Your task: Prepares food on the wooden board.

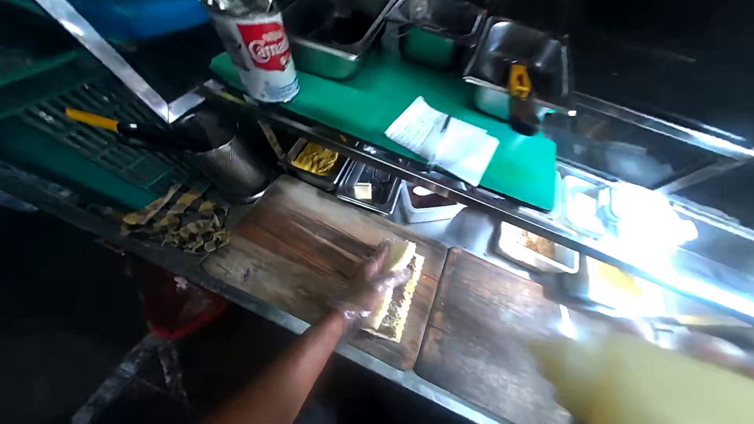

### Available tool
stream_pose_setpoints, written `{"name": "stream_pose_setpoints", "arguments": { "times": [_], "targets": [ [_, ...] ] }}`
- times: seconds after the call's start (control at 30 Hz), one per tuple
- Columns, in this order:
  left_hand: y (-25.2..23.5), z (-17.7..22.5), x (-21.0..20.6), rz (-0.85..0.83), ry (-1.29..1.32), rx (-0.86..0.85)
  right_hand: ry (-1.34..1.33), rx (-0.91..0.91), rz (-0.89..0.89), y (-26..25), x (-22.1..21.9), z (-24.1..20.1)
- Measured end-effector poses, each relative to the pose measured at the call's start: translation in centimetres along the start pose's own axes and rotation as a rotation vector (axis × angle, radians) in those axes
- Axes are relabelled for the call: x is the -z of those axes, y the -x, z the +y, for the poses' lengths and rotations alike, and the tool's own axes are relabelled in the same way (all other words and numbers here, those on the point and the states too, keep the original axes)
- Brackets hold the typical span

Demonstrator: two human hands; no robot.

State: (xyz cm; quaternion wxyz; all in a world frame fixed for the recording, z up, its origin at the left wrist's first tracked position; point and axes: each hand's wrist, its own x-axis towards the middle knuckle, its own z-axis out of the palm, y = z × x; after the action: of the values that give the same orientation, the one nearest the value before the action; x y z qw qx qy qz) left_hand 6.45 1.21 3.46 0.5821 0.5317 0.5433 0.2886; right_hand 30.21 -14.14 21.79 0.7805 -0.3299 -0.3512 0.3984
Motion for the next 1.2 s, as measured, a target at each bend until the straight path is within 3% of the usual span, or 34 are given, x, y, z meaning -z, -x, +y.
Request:
{"name": "stream_pose_setpoints", "arguments": {
  "times": [0.07,0.17,0.27,0.33,0.5,0.63,0.8,0.9,1.0,1.1,1.2],
  "targets": [
    [0.3,-0.7,1.6,-0.022,0.454,0.054,-0.002,-0.022,0.067,-1.1,-3.8,4.8],
    [1.0,-3.2,3.1,-0.128,1.107,0.161,0.102,-0.045,0.11,-1.7,-5.0,11.6],
    [0.7,-3.6,3.6,-0.042,1.374,0.217,0.233,-0.142,0.136,-4.2,-5.8,16.1],
    [0.5,-3.2,3.7,0.076,1.377,0.269,0.245,-0.143,0.191,-5.4,-7.0,16.9],
    [0.2,-5.6,4.3,0.051,1.429,0.279,0.298,-0.197,0.172,-2.1,-10.0,13.2],
    [0.2,-6.2,4.7,0.072,1.353,0.349,0.335,-0.045,0.121,-6.3,-9.4,15.1],
    [0.4,-6.1,5.4,-0.04,1.398,0.335,0.27,-0.115,0.055,-2.8,-10.1,12.0],
    [0.3,-5.9,5.5,-0.04,1.363,0.317,0.344,-0.036,0.153,-4.7,-10.6,12.9],
    [0.6,-5.4,5.6,-0.071,1.344,0.306,0.359,0.046,0.142,-6.4,-10.4,12.4],
    [0.8,-6.1,5.7,-0.177,1.397,0.293,0.361,-0.024,0.012,-3.1,-8.7,10.3],
    [0.9,-6.2,5.7,-0.155,1.305,0.318,0.39,0.039,0.131,-5.0,-9.1,11.4]
  ]
}}
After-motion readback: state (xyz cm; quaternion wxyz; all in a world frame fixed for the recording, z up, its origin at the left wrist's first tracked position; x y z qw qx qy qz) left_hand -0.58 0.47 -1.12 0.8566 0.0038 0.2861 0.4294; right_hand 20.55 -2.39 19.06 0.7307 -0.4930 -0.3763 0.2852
